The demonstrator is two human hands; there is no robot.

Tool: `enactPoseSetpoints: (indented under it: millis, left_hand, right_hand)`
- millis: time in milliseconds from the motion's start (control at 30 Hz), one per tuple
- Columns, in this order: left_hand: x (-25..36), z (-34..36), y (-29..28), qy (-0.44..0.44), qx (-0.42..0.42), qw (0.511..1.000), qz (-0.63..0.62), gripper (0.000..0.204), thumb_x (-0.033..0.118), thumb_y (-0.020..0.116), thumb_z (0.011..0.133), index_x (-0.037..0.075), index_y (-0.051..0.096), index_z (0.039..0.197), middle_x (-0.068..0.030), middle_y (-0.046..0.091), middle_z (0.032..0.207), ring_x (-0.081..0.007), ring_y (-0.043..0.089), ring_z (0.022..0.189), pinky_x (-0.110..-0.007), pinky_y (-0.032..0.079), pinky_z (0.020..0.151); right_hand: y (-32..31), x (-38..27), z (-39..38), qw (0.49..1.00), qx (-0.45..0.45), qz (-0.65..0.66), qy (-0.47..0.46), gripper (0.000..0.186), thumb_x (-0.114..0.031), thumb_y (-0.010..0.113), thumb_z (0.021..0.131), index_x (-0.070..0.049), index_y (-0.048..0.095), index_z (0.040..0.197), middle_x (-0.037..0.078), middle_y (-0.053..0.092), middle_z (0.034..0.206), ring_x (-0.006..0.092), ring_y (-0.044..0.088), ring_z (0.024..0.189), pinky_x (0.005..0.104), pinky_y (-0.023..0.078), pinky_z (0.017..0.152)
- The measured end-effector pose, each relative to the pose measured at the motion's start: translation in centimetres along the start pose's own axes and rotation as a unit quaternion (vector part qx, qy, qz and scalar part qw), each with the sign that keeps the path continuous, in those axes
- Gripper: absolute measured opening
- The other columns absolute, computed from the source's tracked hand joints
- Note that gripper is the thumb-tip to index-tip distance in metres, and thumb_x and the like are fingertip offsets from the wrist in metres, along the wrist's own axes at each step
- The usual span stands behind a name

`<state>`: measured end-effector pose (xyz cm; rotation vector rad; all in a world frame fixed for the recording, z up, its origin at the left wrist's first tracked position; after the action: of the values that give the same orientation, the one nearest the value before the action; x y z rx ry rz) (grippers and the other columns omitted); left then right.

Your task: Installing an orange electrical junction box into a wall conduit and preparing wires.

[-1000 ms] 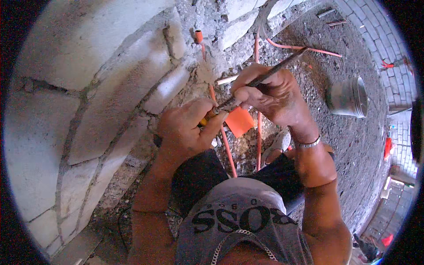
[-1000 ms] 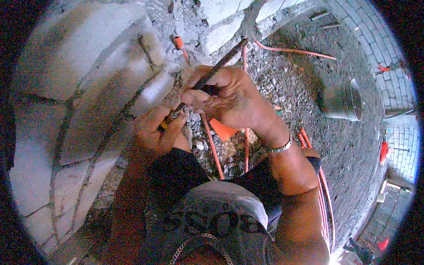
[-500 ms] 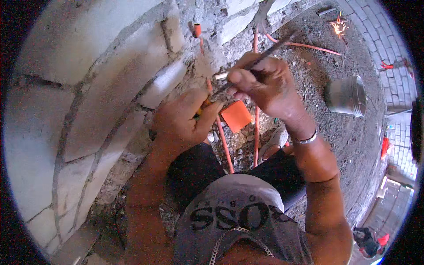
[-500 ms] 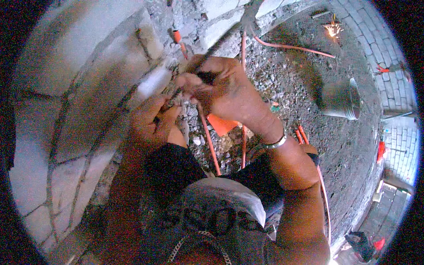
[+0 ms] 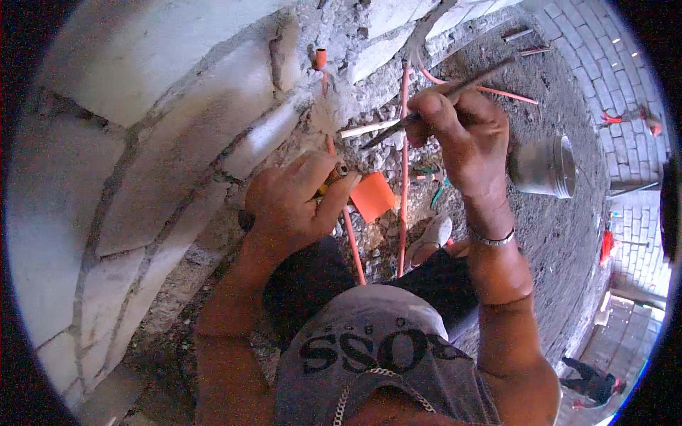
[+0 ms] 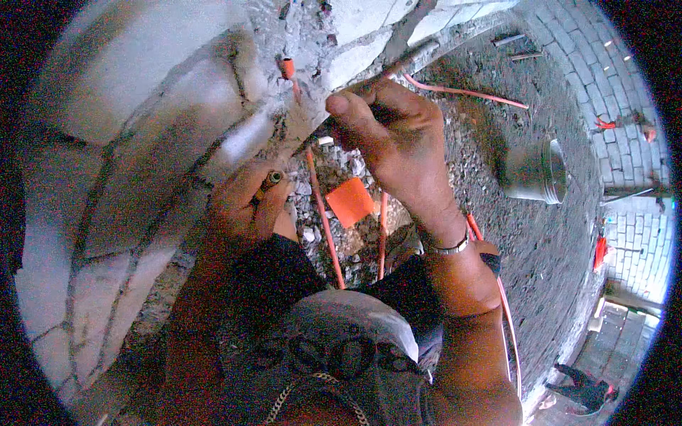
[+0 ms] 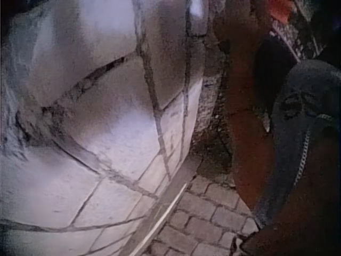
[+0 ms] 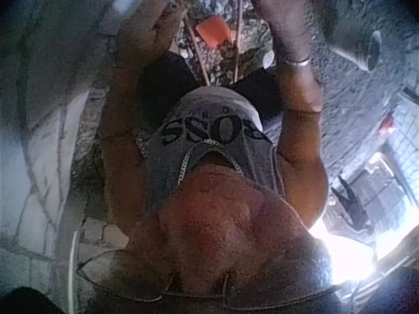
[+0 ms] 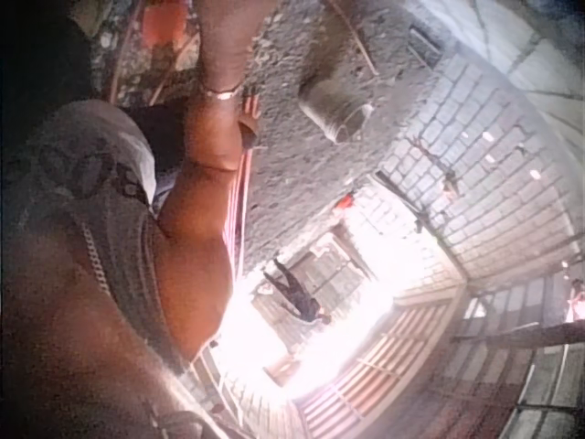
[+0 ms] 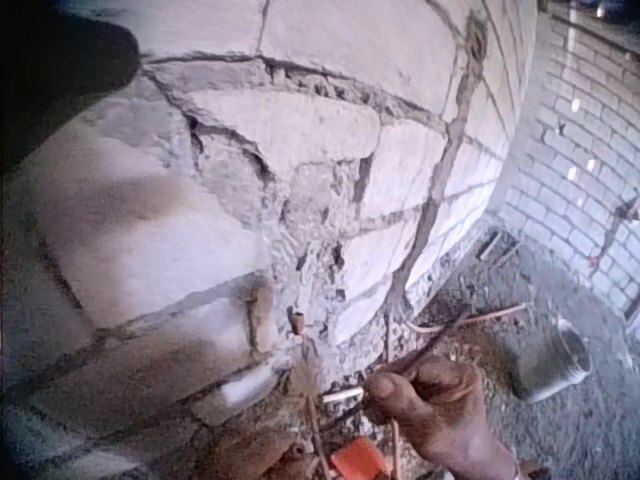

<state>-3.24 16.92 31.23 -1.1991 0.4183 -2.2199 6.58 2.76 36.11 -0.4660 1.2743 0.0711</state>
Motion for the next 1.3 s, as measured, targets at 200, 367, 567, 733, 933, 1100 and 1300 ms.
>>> enactPoseSetpoints:
  millis: [200, 367, 567, 733, 933, 1100, 1300]
  left_hand:
    - [-0.2, -0.1, -1.0, -0.012, 0.025, 1.000, 0.014, 0.018, 0.018, 0.068, 0.078, 0.007, 0.054, 0.072, -0.0090, 0.059, 0.063, -0.0271, 0.057, 0.048, -0.036, 0.045, 0.046]
    - [0.0, -0.2, -1.4, -0.006, 0.045, 0.999, 0.005, 0.019, 0.017, 0.068, 0.078, 0.007, 0.054, 0.072, -0.0093, 0.058, 0.063, -0.0272, 0.058, 0.050, -0.036, 0.046, 0.047]
    - [0.1, 0.0, -1.2, -0.014, 0.030, 0.999, -0.029, 0.018, 0.014, 0.068, 0.079, 0.006, 0.053, 0.073, -0.0101, 0.058, 0.065, -0.0270, 0.059, 0.054, -0.036, 0.047, 0.048]
    - [0.5, 0.1, -0.7, -0.007, 0.006, 1.000, -0.005, 0.017, 0.016, 0.067, 0.080, 0.006, 0.054, 0.074, -0.0094, 0.059, 0.066, -0.0271, 0.060, 0.055, -0.037, 0.047, 0.049]
    - [0.2, -0.1, 0.0, -0.006, 0.007, 1.000, 0.008, 0.017, 0.021, 0.069, 0.079, 0.008, 0.057, 0.079, -0.0087, 0.061, 0.067, -0.0270, 0.060, 0.053, -0.037, 0.047, 0.048]
    - [0.1, 0.0, 0.2, -0.004, 0.015, 1.000, -0.011, 0.018, 0.020, 0.069, 0.079, 0.007, 0.057, 0.078, -0.0089, 0.060, 0.066, -0.0266, 0.061, 0.054, -0.036, 0.047, 0.048]
    - [0.4, -0.1, -0.1, -0.006, 0.004, 1.000, -0.014, 0.018, 0.019, 0.069, 0.079, 0.007, 0.056, 0.078, -0.0089, 0.059, 0.066, -0.0268, 0.060, 0.054, -0.037, 0.047, 0.048]
  right_hand:
    - [1.2, 0.4, -1.3, 0.999, -0.007, 0.046, -0.016, 0.020, -0.017, 0.058, 0.091, 0.002, 0.061, 0.087, 0.009, 0.062, 0.069, 0.0146, 0.061, 0.059, 0.0268, 0.049, 0.054]
    - [1.2, 1.0, -1.7, 0.994, -0.006, 0.103, -0.019, 0.020, -0.018, 0.057, 0.092, 0.001, 0.060, 0.086, 0.009, 0.063, 0.074, 0.0162, 0.063, 0.061, 0.0276, 0.051, 0.053]
    - [0.8, 1.6, -2.0, 0.989, 0.008, 0.149, -0.016, 0.018, -0.015, 0.059, 0.091, 0.002, 0.060, 0.086, 0.010, 0.063, 0.080, 0.0166, 0.063, 0.062, 0.0287, 0.052, 0.053]
    - [0.6, 1.6, -2.2, 0.999, 0.026, 0.041, 0.007, 0.016, -0.014, 0.062, 0.089, 0.002, 0.060, 0.085, 0.010, 0.063, 0.079, 0.0150, 0.062, 0.059, 0.0270, 0.051, 0.052]
    - [0.9, 0.1, -2.6, 0.997, 0.041, -0.051, -0.031, 0.017, -0.011, 0.071, 0.081, 0.000, 0.060, 0.075, 0.006, 0.062, 0.071, 0.0100, 0.056, 0.057, 0.0242, 0.045, 0.051]
    - [2.5, -1.3, -2.2, 0.996, -0.048, -0.026, -0.071, 0.012, -0.009, 0.067, 0.085, 0.002, 0.062, 0.081, 0.006, 0.063, 0.074, 0.0112, 0.060, 0.061, 0.0239, 0.050, 0.055]
    - [3.4, -0.6, -1.4, 0.984, -0.164, 0.023, 0.064, 0.016, -0.012, 0.061, 0.090, 0.004, 0.063, 0.087, 0.007, 0.062, 0.073, 0.0123, 0.063, 0.066, 0.0235, 0.051, 0.058]
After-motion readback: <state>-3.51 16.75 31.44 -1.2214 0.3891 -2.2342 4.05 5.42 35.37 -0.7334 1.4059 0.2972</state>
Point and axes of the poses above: each hand's wrist, its own z-axis towards the middle knuckle, its own y-axis out of the palm, x = y × z, the point moved 10 cm from there along z, towards the middle knuckle
